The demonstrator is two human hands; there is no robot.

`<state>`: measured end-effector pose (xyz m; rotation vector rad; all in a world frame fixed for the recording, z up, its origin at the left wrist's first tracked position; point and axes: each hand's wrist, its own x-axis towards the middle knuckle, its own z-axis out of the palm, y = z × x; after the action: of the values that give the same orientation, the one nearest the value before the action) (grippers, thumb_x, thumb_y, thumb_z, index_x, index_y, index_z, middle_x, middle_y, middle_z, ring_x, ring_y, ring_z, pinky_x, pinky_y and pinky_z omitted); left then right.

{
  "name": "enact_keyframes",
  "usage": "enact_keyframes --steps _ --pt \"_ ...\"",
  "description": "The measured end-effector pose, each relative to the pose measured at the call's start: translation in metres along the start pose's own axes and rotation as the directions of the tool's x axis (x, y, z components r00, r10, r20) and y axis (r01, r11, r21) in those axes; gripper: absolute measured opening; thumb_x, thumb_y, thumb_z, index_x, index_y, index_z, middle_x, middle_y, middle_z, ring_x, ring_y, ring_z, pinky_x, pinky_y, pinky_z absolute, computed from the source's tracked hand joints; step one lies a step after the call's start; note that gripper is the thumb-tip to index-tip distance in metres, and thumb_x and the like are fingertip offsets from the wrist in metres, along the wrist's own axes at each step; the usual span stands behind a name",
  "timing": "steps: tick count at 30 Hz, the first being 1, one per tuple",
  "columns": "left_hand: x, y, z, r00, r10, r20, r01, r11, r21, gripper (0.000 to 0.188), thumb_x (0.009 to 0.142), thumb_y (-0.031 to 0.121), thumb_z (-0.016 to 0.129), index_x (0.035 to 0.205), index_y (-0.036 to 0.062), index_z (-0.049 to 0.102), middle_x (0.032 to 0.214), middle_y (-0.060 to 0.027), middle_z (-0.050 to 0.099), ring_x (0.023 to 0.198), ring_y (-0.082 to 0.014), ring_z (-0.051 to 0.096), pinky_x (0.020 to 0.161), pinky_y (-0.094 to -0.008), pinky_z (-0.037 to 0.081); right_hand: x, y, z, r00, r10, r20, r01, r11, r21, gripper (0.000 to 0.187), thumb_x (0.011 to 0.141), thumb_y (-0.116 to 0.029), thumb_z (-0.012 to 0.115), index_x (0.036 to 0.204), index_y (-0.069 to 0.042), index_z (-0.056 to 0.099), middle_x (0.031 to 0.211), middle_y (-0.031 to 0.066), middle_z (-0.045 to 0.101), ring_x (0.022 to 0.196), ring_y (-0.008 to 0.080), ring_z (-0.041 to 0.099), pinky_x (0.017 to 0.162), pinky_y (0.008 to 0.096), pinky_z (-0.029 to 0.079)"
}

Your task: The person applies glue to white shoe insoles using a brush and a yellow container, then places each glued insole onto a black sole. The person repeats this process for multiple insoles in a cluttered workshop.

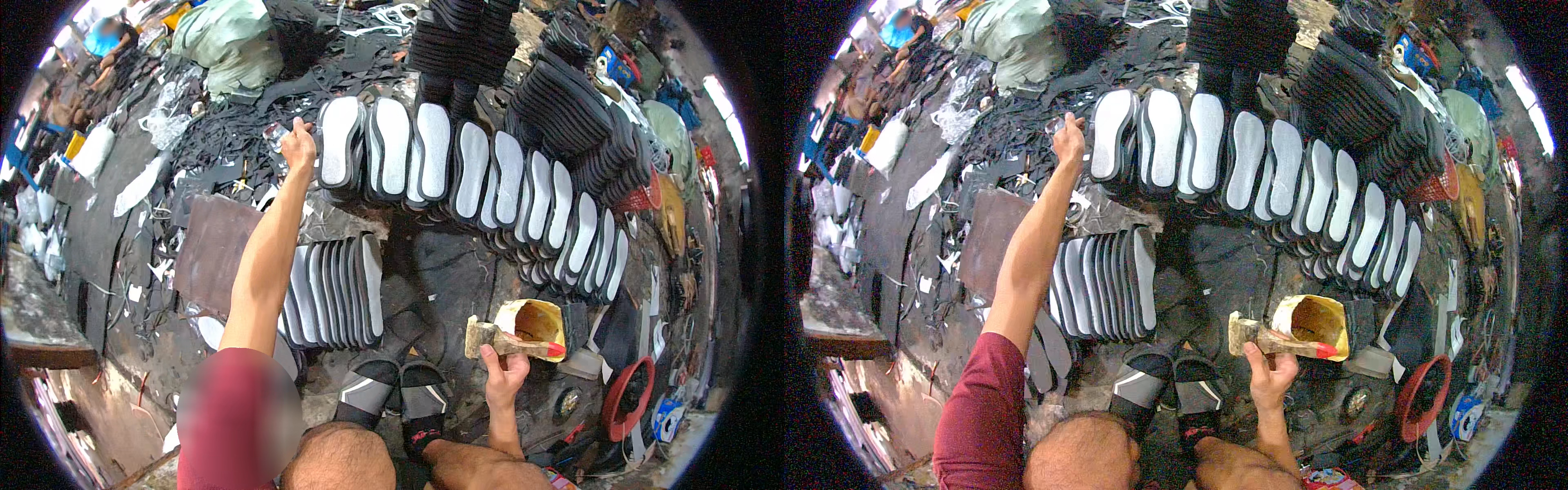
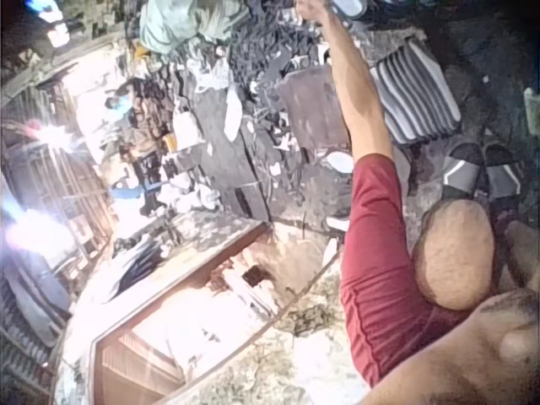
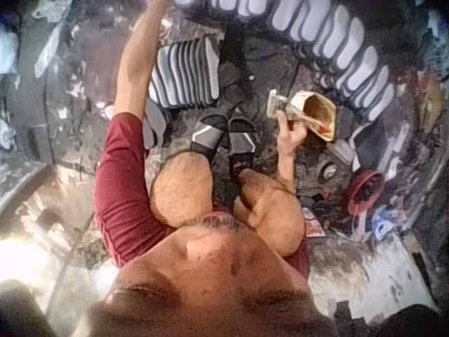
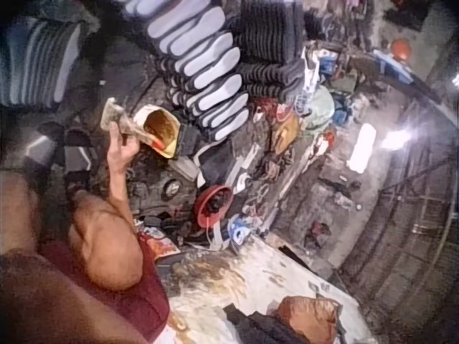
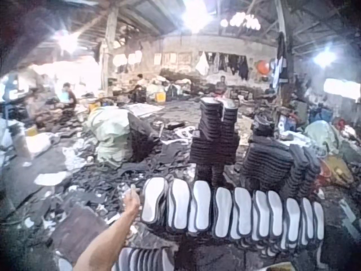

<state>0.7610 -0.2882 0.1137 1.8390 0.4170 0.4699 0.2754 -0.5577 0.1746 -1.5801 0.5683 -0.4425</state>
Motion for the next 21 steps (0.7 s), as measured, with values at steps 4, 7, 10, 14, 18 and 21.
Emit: enact_keyframes --steps 4,7,10,14,18,21 --pt "0.031 -0.007 -0.015 0.978 -0.152 -0.145 0.150 0.988 -0.021 0.049 0.097 0.046 0.054 0.095 0.0042 0.079 0.087 -0.0199 0.073 0.089 -0.0297 0.070 0.085 -0.0403 0.050 -0.002 0.008 0.004 0.999 -0.037 0.012 0.037 0.999 -0.031 0.035 0.085 -0.010 0.078 0.112 0.004 0.063 0.105 0.0076 0.066 0.096 0.0160 0.061 0.089 0.0313 0.048" --pt "0.023 0.004 -0.018 0.988 0.013 -0.154 -0.018 0.999 -0.030 0.054 0.093 0.054 0.058 0.093 0.0039 0.079 0.083 -0.0199 0.072 0.088 -0.0305 0.070 0.086 -0.0411 0.050 -0.005 0.004 -0.009 0.999 -0.028 -0.038 0.025 0.996 -0.082 0.034 0.085 -0.010 0.078 0.112 0.005 0.063 0.105 0.0082 0.067 0.097 0.0169 0.061 0.090 0.0319 0.048" --pt "0.098 -0.002 -0.113 0.928 0.367 0.066 -0.365 0.856 0.366 0.071 0.088 0.067 0.059 0.117 0.0038 0.068 0.114 -0.0265 0.063 0.112 -0.0362 0.060 0.098 -0.0403 0.045 -0.009 0.005 -0.006 0.998 -0.058 0.010 0.059 0.996 -0.067 0.035 0.086 -0.009 0.076 0.115 0.005 0.062 0.108 0.0082 0.066 0.100 0.0165 0.061 0.091 0.0315 0.048" --pt "0.036 0.048 -0.161 0.988 0.149 -0.027 -0.051 0.496 0.867 0.105 0.088 0.074 0.055 0.155 -0.0014 0.027 0.155 -0.0371 0.026 0.146 -0.0513 0.024 0.120 -0.0422 0.025 -0.016 0.002 -0.032 0.999 -0.039 -0.030 0.034 0.987 -0.157 0.035 0.089 -0.005 0.072 0.120 0.005 0.062 0.113 0.0067 0.065 0.103 0.0146 0.060 0.093 0.0302 0.047" --pt "-0.028 -0.033 -0.236 0.852 0.524 0.017 -0.489 0.782 0.386 0.070 0.088 0.041 0.075 0.133 -0.0095 0.056 0.139 -0.0303 0.054 0.131 -0.0394 0.050 0.110 -0.0437 0.038 -0.016 0.008 -0.024 0.993 -0.077 -0.089 0.069 0.993 -0.095 0.031 0.095 -0.009 0.066 0.122 0.004 0.061 0.116 0.0055 0.065 0.103 0.0138 0.060 0.088 0.0310 0.050" --pt "-0.158 -0.088 -0.230 0.967 0.240 0.085 -0.254 0.886 0.387 0.047 0.083 0.028 0.080 0.119 0.0003 0.067 0.113 -0.0191 0.064 0.106 -0.0343 0.059 0.094 -0.0433 0.046 -0.009 0.003 -0.041 0.981 0.043 -0.187 -0.022 0.993 0.113 0.034 0.103 -0.025 0.055 0.121 0.003 0.063 0.114 0.0072 0.066 0.098 0.0151 0.060 0.082 0.0319 0.051"
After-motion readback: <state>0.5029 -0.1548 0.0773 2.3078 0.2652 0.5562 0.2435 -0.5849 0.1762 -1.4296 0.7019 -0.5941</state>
